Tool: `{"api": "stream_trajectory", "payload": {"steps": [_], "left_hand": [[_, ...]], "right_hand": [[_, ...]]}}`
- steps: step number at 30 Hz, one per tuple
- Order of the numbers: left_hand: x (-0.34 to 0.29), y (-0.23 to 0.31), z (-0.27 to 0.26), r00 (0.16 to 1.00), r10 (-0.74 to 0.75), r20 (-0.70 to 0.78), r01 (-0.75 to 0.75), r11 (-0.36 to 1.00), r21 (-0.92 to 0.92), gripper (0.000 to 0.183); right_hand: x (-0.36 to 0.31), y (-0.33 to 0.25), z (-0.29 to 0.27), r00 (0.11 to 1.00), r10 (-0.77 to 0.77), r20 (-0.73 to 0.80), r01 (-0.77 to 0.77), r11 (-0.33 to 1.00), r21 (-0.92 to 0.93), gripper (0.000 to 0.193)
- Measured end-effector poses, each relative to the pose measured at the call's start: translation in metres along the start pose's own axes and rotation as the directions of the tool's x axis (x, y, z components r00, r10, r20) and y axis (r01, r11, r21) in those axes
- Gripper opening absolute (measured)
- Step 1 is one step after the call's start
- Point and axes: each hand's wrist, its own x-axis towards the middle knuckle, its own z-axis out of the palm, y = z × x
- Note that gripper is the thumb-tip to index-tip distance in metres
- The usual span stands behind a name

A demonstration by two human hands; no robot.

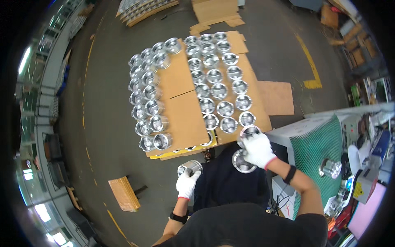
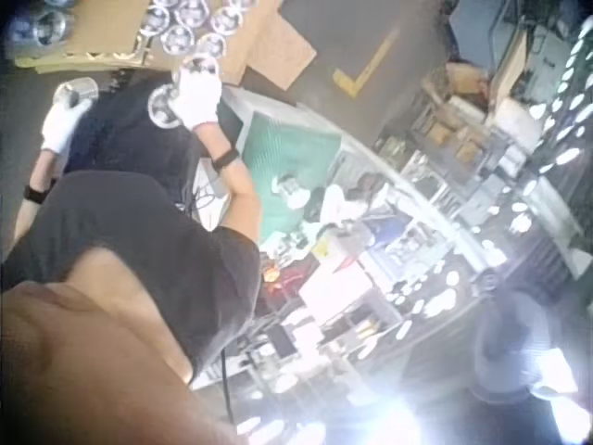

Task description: The person moves pistons from a stack to a laser marking machine, places them under the laser, and returns them to the stack. After moving a paper slip, the person pulls a pallet jack across the factory floor.

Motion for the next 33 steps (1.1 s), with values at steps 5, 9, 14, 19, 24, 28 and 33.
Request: {"api": "stream_trajectory", "payload": {"steps": [5, 9, 14, 19, 24, 28, 33], "left_hand": [[0.021, -0.050, -0.034, 0.998, -0.049, 0.047, 0.053, 0.995, -0.086, 0.047], [0.048, -0.062, -0.040, 0.994, 0.082, -0.078, -0.085, 0.995, -0.042, 0.042], [0.095, -0.060, -0.035, 0.830, 0.454, -0.323, -0.476, 0.880, 0.014, 0.023], [0.149, -0.041, -0.032, 0.760, 0.601, -0.249, -0.578, 0.799, 0.163, 0.018], [0.206, -0.011, -0.033, 0.712, 0.649, -0.268, -0.606, 0.761, 0.233, 0.021], [0.255, 0.001, -0.035, 0.667, 0.671, -0.324, -0.610, 0.742, 0.279, 0.010], [0.316, 0.014, -0.025, 0.655, 0.681, -0.328, -0.536, 0.724, 0.434, 0.017]], "right_hand": [[0.182, -0.058, 0.058, 0.962, -0.272, 0.021, 0.273, 0.961, -0.043, 0.050], [0.303, -0.104, 0.078, 0.963, -0.257, 0.078, 0.267, 0.948, -0.172, 0.032], [0.414, -0.124, 0.091, 0.974, -0.225, 0.013, 0.221, 0.943, -0.250, 0.028], [0.482, -0.127, 0.099, 0.994, -0.106, 0.022, 0.107, 0.934, -0.340, 0.040], [0.503, -0.100, 0.097, 0.962, -0.210, -0.172, 0.141, 0.927, -0.347, 0.045], [0.469, -0.111, 0.070, 0.925, -0.316, -0.209, 0.271, 0.938, -0.217, 0.053], [0.331, -0.082, 0.057, 0.952, -0.295, -0.081, 0.296, 0.955, 0.001, 0.051]]}}
